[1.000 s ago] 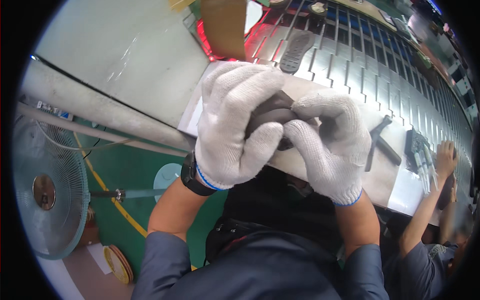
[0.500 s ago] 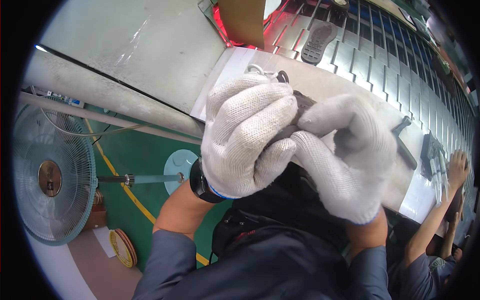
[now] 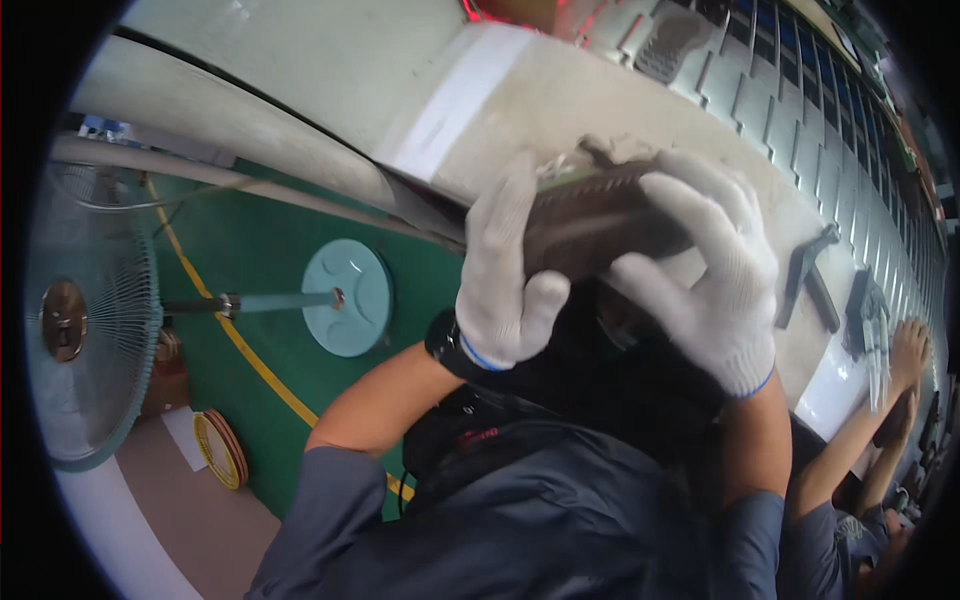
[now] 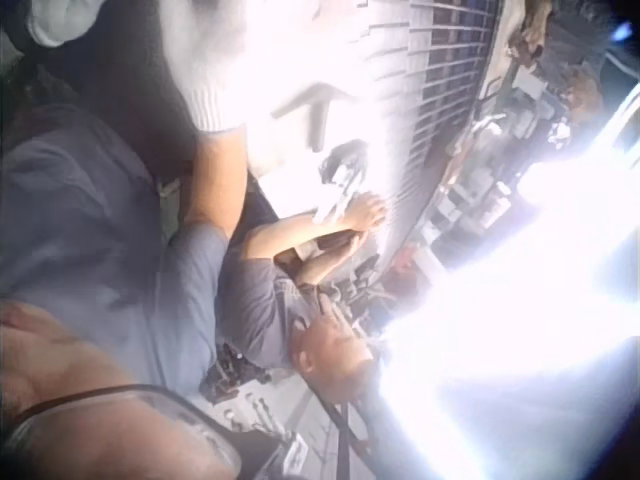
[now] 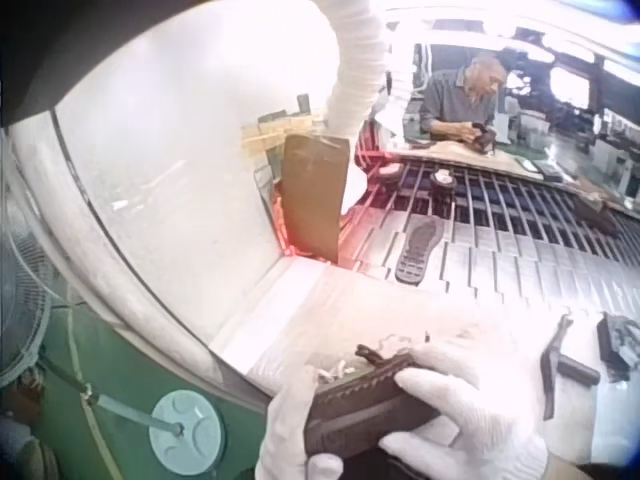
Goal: The person takes a shoe upper and a shoe sole from a conveyor, presses the sole onto the bottom of the upper by hand, and hammers along the edges using a hammer.
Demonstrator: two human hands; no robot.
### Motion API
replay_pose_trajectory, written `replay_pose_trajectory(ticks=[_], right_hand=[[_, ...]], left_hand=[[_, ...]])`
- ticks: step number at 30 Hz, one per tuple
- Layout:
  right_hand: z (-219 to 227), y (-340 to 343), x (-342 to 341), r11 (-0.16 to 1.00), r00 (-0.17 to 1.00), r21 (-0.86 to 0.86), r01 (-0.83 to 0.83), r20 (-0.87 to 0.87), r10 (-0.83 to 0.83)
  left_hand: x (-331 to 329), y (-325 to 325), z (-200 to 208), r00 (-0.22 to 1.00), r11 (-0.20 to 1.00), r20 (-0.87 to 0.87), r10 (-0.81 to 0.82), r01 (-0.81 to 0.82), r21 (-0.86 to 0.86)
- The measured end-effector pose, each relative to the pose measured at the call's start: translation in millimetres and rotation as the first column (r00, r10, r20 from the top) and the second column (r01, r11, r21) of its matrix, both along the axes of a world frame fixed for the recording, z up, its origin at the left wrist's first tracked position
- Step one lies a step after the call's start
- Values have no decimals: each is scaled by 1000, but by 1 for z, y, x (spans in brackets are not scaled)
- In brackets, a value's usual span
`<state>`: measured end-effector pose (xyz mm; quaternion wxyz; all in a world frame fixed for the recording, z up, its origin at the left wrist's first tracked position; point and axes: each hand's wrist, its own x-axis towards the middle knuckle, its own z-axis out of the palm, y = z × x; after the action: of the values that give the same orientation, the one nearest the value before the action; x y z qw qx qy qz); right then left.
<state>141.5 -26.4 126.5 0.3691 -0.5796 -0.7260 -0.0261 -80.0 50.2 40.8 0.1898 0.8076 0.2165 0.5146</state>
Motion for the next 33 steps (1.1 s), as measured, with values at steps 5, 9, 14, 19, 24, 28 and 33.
replay_pose_trajectory(ticks=[5, 9, 14, 19, 24, 28, 33], right_hand=[[-20, -5, 24, 998, 975, -65, 11, 222, 4], [-12, -3, 31, 994, 962, -101, -37, 267, 63], [-3, 3, 27, 986, 953, -146, -75, 281, 114], [2, 10, 26, 977, 952, -194, -86, 274, 138], [8, 12, 14, 970, 968, -244, -3, 244, 64], [17, 13, 17, 934, 983, -350, 77, 185, -12], [-1, -1, 57, 985, 977, -169, 30, 214, 7]], left_hand=[[8, 14, -17, 973, 990, -187, -138, 139, -11], [6, 21, -13, 947, 967, -203, -248, 230, -109], [7, 15, -3, 941, 939, -188, -283, 232, -255], [4, 16, 6, 910, 893, -226, -349, 250, -374], [21, 6, 10, 938, 864, -128, -321, 235, -444], [31, 0, 19, 968, 733, 43, -249, 217, -645], [31, 31, 26, 898, 676, 1, -439, 331, -659]])
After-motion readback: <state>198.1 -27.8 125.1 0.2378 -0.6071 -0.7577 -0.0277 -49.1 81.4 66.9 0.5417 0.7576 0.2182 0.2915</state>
